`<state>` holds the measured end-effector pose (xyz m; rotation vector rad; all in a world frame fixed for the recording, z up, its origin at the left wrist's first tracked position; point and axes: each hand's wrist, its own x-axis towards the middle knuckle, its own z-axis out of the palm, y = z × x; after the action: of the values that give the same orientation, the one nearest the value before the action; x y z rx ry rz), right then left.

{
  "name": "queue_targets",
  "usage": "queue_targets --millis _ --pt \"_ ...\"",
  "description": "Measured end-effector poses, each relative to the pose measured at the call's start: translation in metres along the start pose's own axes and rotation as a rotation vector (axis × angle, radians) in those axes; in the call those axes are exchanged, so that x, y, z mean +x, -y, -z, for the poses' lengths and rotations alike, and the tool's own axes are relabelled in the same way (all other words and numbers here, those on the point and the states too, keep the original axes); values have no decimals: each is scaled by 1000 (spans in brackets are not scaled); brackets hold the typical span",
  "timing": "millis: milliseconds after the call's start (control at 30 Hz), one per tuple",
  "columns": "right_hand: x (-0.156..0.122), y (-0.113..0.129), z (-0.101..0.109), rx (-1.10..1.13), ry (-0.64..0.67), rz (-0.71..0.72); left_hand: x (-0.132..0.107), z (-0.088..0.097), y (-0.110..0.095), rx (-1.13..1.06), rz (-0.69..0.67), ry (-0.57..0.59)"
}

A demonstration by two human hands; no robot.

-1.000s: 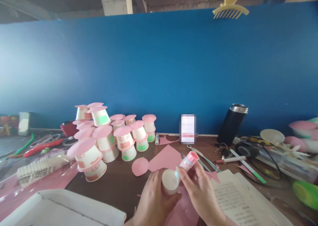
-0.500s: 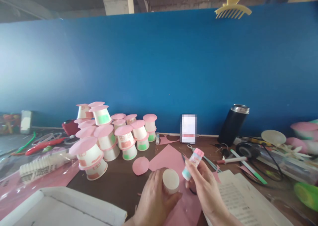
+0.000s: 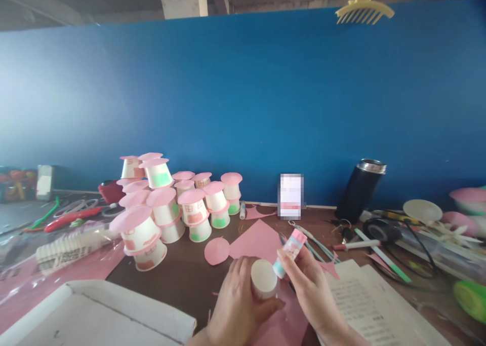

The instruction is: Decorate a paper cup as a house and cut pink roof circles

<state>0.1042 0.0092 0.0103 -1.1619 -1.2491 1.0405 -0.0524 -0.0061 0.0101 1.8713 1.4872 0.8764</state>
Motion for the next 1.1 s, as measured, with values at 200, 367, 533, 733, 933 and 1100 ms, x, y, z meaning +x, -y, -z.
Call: queue_targets --millis 200,367,533,733,933,1100 --pt "-3 7 0 -208 -65 84 0 -1 2 9 3 1" --pt "-6 9 -2 -292 -105 148 0 -2 5 8 -24 -13" --pt "-7 3 -3 -313 -113 193 -3 -9 7 19 -144 -92" --pt "-7 4 -2 -336 -148 244 -4 -10 8 25 -218 -95" --pt "-6 8 -2 -326 -165 212 -4 -8 4 24 -80 -29" --pt "-5 5 -2 -365 -169 204 -4 -9 2 77 -86 -53"
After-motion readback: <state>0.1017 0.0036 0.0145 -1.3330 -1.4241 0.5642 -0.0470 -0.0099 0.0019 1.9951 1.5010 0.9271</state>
